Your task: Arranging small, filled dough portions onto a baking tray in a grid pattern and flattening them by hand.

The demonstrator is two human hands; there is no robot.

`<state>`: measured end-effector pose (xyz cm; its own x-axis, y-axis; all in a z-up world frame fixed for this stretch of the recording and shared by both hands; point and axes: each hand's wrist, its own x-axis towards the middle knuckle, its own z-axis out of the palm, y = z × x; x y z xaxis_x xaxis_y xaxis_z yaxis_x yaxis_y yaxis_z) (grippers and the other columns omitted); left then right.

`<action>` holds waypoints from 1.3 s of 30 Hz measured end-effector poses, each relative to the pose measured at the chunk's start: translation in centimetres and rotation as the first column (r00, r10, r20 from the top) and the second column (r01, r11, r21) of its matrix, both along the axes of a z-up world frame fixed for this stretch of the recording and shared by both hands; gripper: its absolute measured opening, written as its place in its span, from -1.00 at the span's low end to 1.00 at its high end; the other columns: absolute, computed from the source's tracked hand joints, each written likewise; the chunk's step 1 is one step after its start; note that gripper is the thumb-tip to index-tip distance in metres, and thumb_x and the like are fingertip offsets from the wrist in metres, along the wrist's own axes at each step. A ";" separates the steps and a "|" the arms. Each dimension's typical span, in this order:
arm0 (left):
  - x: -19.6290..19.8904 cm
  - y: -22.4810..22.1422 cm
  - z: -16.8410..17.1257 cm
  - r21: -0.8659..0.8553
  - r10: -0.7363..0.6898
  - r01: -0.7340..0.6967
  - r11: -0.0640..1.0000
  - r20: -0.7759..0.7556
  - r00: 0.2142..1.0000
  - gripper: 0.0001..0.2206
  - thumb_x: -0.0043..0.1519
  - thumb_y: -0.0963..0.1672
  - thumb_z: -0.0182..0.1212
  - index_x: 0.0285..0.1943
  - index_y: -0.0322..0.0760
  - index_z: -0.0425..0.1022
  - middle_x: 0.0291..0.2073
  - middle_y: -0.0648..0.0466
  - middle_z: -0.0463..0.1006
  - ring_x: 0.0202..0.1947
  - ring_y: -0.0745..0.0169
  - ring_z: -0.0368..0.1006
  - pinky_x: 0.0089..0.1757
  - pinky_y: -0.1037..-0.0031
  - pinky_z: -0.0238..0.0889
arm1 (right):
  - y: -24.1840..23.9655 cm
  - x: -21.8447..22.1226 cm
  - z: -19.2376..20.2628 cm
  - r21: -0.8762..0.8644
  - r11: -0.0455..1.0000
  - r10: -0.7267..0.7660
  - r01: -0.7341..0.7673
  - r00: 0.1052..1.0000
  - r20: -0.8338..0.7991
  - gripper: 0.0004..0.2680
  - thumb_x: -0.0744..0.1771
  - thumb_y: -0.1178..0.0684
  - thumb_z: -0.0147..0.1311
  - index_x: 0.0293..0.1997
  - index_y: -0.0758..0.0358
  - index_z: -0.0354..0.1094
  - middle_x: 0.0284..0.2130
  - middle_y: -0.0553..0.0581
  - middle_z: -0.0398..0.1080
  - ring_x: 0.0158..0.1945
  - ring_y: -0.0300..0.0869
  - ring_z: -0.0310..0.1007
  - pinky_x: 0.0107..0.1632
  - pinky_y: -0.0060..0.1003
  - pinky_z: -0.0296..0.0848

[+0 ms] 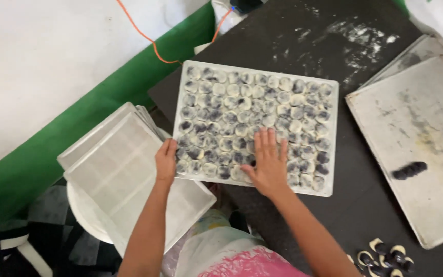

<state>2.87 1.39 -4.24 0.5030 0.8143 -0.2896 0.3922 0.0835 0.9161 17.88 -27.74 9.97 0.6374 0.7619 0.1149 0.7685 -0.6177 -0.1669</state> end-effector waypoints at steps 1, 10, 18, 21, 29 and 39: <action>-0.1 0.2 -0.2 0.004 0.005 -0.005 1.000 -0.001 1.000 -0.63 0.28 0.02 0.18 0.15 -0.24 0.50 0.04 -0.13 0.52 0.15 -0.04 0.36 0.16 0.21 0.18 | 0.9 -0.4 -0.6 0.004 1.000 0.005 -0.005 1.000 -0.001 -0.29 0.30 -0.50 -0.36 0.47 0.31 -0.27 0.45 0.31 -0.29 0.51 0.09 -0.48 0.38 0.19 -0.57; 0.8 -0.5 1.4 -0.154 0.030 -0.021 0.988 0.058 0.998 -0.57 0.25 0.02 0.20 0.16 -0.33 0.47 0.10 -0.20 0.48 0.20 -0.09 0.31 0.20 0.20 0.13 | 3.7 -1.6 -0.6 -0.054 0.998 0.035 -0.035 0.999 0.000 -0.31 0.33 -0.50 -0.44 0.48 0.30 -0.33 0.46 0.27 -0.38 0.51 0.08 -0.56 0.37 0.21 -0.68; 0.9 -2.1 3.2 -0.274 0.086 -0.052 0.960 0.113 0.990 -0.55 0.26 0.01 0.20 0.18 -0.43 0.43 0.12 -0.23 0.45 0.22 -0.10 0.28 0.21 0.14 0.08 | 8.9 -3.3 -2.1 0.018 1.000 0.011 -0.013 0.996 0.086 -0.25 0.30 -0.51 -0.29 0.46 0.41 -0.27 0.42 0.41 -0.24 0.49 0.22 -0.38 0.35 0.28 -0.46; 1.1 -1.9 2.7 -0.273 0.088 -0.048 0.961 0.136 0.987 -0.52 0.25 0.00 0.22 0.21 -0.47 0.41 0.13 -0.28 0.42 0.23 -0.16 0.27 0.21 0.13 0.08 | 8.9 -2.9 -2.1 -0.028 0.999 0.026 -0.024 0.997 0.074 -0.27 0.32 -0.51 -0.38 0.46 0.39 -0.26 0.43 0.38 -0.26 0.49 0.19 -0.41 0.35 0.24 -0.55; 1.5 -2.1 2.1 -0.284 0.090 -0.054 0.957 0.114 0.989 -0.61 0.26 0.01 0.21 0.14 -0.32 0.50 0.08 -0.14 0.51 0.17 0.02 0.35 0.18 0.24 0.15 | 13.6 -4.0 -2.3 -0.045 0.999 0.027 -0.026 0.999 0.028 -0.24 0.30 -0.55 -0.43 0.46 0.40 -0.33 0.43 0.39 -0.33 0.50 0.18 -0.49 0.35 0.26 -0.60; 0.8 -2.3 3.8 -0.341 0.013 0.009 0.940 0.062 0.998 -0.62 0.29 0.04 0.11 0.17 -0.17 0.51 0.10 -0.02 0.52 0.19 0.11 0.35 0.19 0.29 0.15 | 17.0 -6.8 0.2 -0.015 0.995 0.098 -0.097 0.988 0.115 -0.27 0.31 -0.50 -0.36 0.44 0.43 -0.25 0.41 0.46 -0.25 0.47 0.26 -0.36 0.35 0.31 -0.43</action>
<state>3.64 -0.88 -0.41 0.5274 0.6737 -0.5177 0.3343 0.3956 0.8554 11.09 -10.76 10.13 0.5428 0.8213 0.1756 0.8390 -0.5399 -0.0678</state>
